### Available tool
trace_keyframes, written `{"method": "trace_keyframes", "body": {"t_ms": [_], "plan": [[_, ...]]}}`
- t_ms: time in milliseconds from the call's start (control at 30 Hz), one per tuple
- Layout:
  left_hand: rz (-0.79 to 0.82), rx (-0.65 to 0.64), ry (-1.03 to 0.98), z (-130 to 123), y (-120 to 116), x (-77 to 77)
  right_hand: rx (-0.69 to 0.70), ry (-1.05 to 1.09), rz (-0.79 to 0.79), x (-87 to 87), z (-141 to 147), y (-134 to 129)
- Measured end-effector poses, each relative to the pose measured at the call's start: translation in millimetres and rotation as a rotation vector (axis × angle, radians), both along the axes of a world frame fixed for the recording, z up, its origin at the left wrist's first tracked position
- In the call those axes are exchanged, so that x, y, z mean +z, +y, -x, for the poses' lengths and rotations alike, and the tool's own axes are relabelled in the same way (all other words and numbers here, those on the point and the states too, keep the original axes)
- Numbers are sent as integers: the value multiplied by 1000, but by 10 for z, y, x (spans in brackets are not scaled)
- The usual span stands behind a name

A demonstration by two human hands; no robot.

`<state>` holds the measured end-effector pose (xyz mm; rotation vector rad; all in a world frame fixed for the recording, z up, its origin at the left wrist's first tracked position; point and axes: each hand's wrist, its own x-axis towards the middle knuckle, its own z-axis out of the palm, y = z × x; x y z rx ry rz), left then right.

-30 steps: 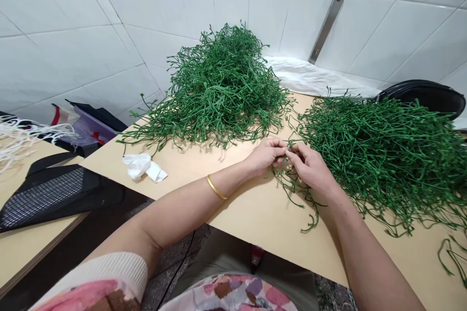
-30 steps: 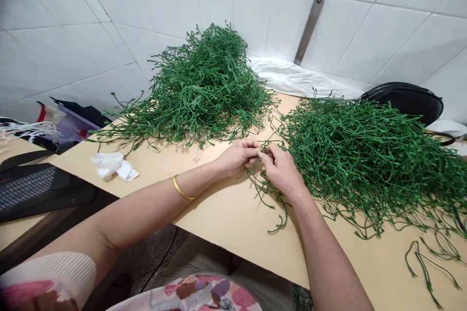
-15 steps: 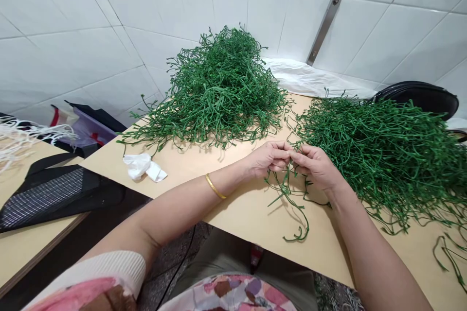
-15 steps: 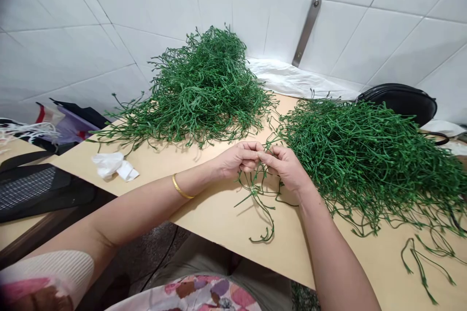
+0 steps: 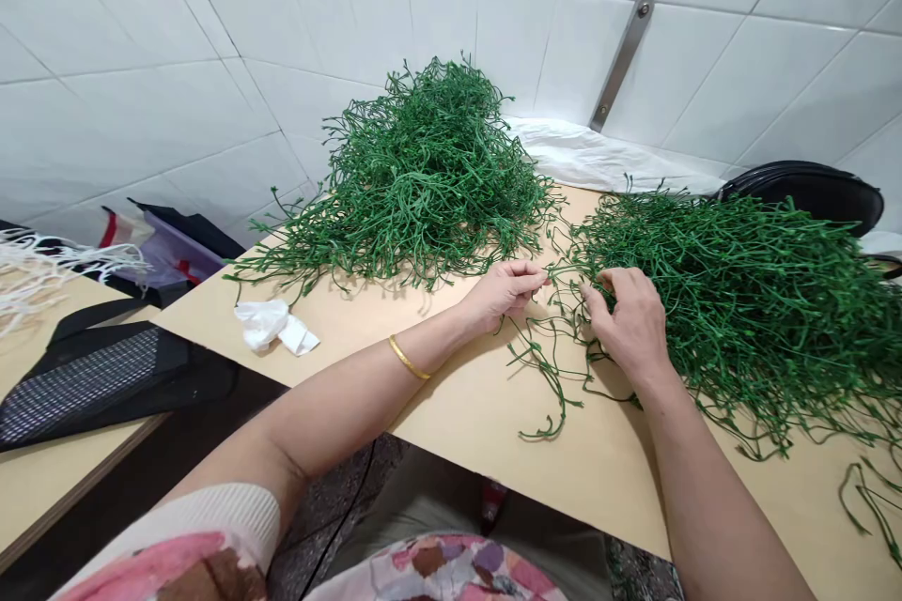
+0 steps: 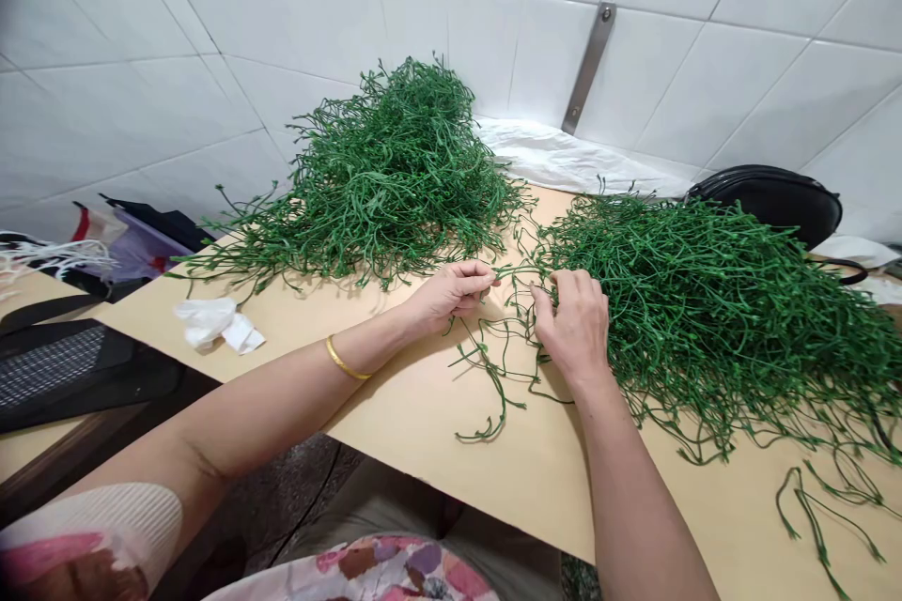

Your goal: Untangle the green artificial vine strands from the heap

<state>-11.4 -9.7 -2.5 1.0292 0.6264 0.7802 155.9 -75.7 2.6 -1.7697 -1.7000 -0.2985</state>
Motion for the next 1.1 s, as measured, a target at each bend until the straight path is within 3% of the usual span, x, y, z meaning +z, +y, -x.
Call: {"method": "trace_keyframes", "body": {"t_ms": [167,300,400,500,867,1100], "plan": [[-95,95,76,-24,-31,-5,-155,-259,-193,-52,14,0],[-196,142,142,-31,-55,1,-74,-229,-338,0,68,-37],[-263,158,117,-35,-60,-12,115,-196,-294,-7,150,-42],[-270,174,70,-40,-63,-23,206,-192,-221,-55,213,-18],[-242,67,150,-32,-127,21,184,-242,-137,-149,173,46],[-3,-27,175,-17,-128,47,185,-255,-135,-153,203,47]]}}
